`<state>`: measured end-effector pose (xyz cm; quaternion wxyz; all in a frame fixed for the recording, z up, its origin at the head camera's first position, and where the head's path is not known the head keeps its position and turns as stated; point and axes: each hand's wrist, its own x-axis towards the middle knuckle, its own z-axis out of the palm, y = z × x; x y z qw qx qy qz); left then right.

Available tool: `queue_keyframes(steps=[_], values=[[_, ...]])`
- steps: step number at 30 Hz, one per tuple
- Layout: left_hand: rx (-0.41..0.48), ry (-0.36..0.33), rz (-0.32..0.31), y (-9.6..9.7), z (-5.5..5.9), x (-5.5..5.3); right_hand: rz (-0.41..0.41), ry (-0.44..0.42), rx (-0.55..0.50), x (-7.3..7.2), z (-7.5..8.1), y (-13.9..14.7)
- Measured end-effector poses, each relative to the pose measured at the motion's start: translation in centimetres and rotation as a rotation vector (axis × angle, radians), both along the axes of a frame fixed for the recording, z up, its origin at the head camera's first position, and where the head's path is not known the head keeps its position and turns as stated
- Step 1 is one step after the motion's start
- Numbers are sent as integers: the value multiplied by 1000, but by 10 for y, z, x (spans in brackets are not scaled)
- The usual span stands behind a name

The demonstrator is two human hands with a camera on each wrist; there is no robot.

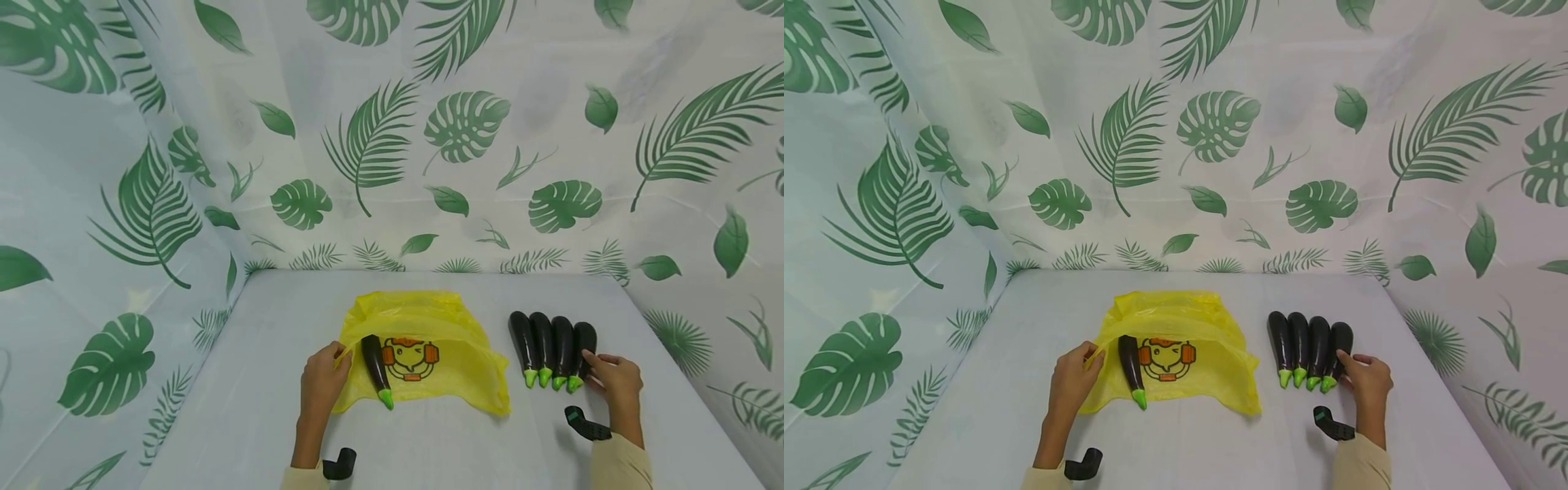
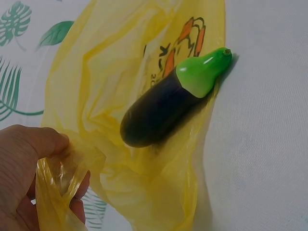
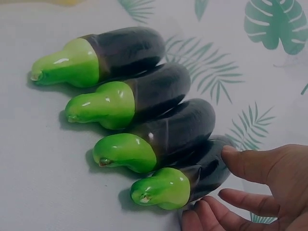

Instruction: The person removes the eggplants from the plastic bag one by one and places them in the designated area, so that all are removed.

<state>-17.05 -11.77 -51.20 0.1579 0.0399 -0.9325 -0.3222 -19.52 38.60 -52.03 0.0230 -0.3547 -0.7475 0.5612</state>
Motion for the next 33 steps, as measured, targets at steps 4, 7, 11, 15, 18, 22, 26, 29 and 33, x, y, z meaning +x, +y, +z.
queue_keyframes(steps=[4,7,11,15,18,22,26,29,33], values=[[-1,-7,1,0,0,0,5,15,-14,1,-1,2],[0,-6,-3,-1,0,0,11,13,7,2,-1,1],[7,-11,-2,-1,1,0,18,1,69,3,-2,1],[10,-2,-3,-1,1,1,11,-41,185,2,-3,2],[16,14,-9,0,-1,0,13,-52,261,3,6,-3],[22,13,-13,1,-1,-2,27,-1,308,-2,9,-6],[14,5,-15,1,0,-2,38,57,295,-12,7,-11],[10,19,-15,0,0,-1,40,125,278,-12,20,-29],[12,36,-14,0,-1,-1,70,245,284,-8,37,-58]])
